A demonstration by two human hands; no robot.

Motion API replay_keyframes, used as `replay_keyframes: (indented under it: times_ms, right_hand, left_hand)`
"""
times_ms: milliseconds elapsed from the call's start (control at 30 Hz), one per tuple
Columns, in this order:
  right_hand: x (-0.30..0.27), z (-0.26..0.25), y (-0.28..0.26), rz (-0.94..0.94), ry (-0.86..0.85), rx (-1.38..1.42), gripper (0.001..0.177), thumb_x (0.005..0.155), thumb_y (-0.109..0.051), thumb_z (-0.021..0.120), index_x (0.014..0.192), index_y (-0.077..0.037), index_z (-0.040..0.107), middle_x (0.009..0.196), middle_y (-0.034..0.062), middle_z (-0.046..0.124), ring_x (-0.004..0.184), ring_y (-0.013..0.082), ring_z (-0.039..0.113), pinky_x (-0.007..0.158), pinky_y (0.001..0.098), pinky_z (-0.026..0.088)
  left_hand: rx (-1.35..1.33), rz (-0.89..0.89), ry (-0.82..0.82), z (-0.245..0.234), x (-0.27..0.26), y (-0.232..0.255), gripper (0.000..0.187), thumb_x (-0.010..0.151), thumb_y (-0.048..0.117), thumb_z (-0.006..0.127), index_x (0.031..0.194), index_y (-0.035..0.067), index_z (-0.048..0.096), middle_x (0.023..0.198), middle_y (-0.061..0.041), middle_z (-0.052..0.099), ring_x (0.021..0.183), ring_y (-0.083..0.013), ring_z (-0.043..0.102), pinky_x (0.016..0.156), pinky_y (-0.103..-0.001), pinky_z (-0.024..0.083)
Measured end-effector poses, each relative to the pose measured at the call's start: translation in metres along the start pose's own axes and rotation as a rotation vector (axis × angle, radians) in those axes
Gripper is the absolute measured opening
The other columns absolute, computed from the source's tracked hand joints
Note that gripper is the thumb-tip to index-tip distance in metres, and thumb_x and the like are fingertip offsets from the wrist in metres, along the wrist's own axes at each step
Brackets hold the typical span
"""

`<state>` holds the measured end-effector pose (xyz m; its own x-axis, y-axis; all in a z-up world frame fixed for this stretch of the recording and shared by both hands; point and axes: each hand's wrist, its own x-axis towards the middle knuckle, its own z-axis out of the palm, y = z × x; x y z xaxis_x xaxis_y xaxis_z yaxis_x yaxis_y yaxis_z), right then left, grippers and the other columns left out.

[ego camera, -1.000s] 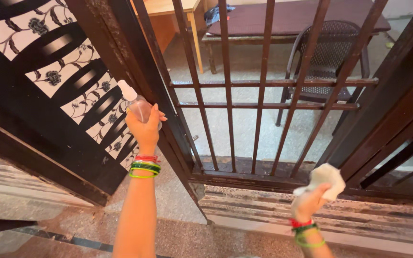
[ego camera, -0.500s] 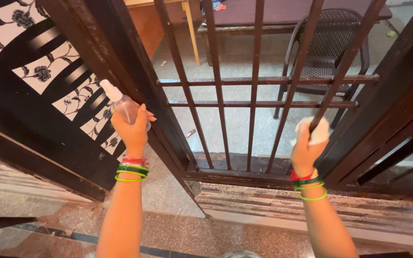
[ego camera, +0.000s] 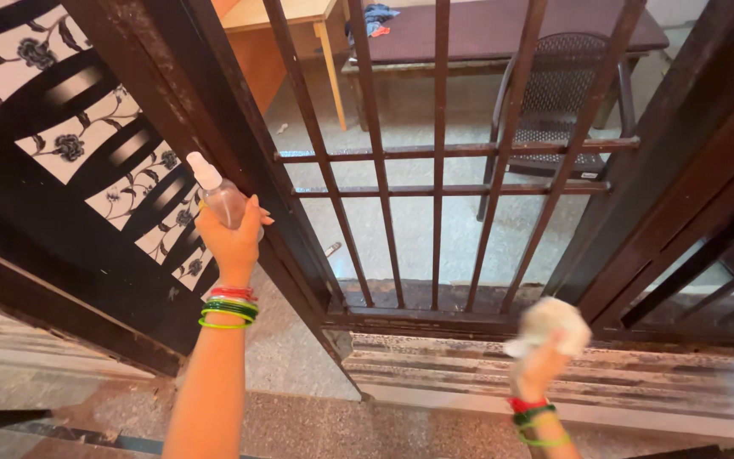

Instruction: The person sprays a cleaning solution onto a metal gate and wipes the bars with a cloth. The person repeatedly sprays and wipes different sections of the gate, focusing on the lower and middle bars.

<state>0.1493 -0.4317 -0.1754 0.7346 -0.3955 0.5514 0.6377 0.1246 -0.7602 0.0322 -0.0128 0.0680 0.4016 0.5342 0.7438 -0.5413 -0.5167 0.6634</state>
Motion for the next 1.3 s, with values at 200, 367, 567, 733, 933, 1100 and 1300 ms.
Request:
replay_keyframes:
  times_ms: [200,367,567,733,933,1100,1300]
  right_hand:
    - [0.046,0.010,-0.022,0.132,0.057,0.141,0.032,0.106,-0.017,0.052,0.136,-0.007,0.045,0.134,0.0053,0.056,0.126,0.0157,0.055,0.112,0.0312,0.045]
    - [0.146,0.060,-0.059,0.083,-0.283,0.245,0.032,0.098,0.002,0.058,0.128,-0.005,0.048,0.110,0.0021,0.053,0.103,0.0141,0.053,0.097,0.0292,0.047]
    - [0.175,0.081,-0.083,-0.319,-0.200,-0.121,0.036,0.104,0.004,0.059,0.138,0.005,0.048,0.116,0.0090,0.058,0.103,0.0166,0.056,0.097,0.0291,0.047]
    - [0.143,0.067,-0.047,-0.251,-0.143,-0.204,0.029,0.098,-0.001,0.058,0.126,0.004,0.053,0.100,0.0080,0.058,0.084,0.0142,0.053,0.083,0.0286,0.047]
    - [0.089,0.035,0.035,-0.123,-0.120,-0.231,0.018,0.097,-0.004,0.061,0.113,0.002,0.054,0.087,0.0044,0.055,0.074,0.0120,0.047,0.070,0.0279,0.042]
    - [0.058,0.020,0.063,-0.103,-0.129,-0.251,0.014,0.097,-0.003,0.061,0.109,0.000,0.054,0.083,0.0038,0.054,0.073,0.0128,0.048,0.069,0.0301,0.045]
    - [0.016,0.006,0.045,0.287,-0.200,0.154,0.038,0.099,-0.005,0.048,0.137,-0.006,0.047,0.112,0.0037,0.055,0.080,0.0104,0.051,0.070,0.0278,0.046]
  left_hand:
    - [-0.050,0.027,0.038,-0.001,-0.004,-0.015,0.017,0.099,0.000,0.069,0.100,-0.006,0.054,0.083,-0.012,0.065,0.071,-0.0194,0.071,0.065,-0.034,0.062]
    - [-0.014,0.016,0.001,-0.004,-0.002,-0.013,0.016,0.100,0.000,0.070,0.098,-0.007,0.055,0.083,-0.012,0.064,0.071,-0.0198,0.070,0.066,-0.035,0.062]
    - [-0.041,0.019,0.014,0.000,-0.002,-0.002,0.017,0.097,-0.001,0.068,0.102,-0.007,0.053,0.085,-0.011,0.063,0.071,-0.0192,0.070,0.065,-0.035,0.062]
    - [0.027,0.019,0.005,-0.001,-0.002,-0.005,0.014,0.099,-0.002,0.068,0.100,-0.008,0.055,0.085,-0.013,0.064,0.071,-0.0212,0.071,0.066,-0.036,0.062]
    - [-0.019,0.014,0.030,-0.002,-0.005,-0.011,0.018,0.098,-0.002,0.069,0.100,-0.008,0.052,0.085,-0.013,0.063,0.070,-0.0214,0.070,0.065,-0.036,0.062]
    - [0.006,0.018,0.030,-0.003,-0.005,-0.016,0.023,0.099,-0.001,0.071,0.101,-0.008,0.050,0.086,-0.014,0.064,0.073,-0.0222,0.071,0.066,-0.037,0.063]
    - [-0.034,-0.025,0.007,-0.004,-0.002,-0.012,0.022,0.099,-0.002,0.071,0.107,-0.007,0.052,0.088,-0.013,0.064,0.075,-0.0205,0.071,0.068,-0.036,0.064]
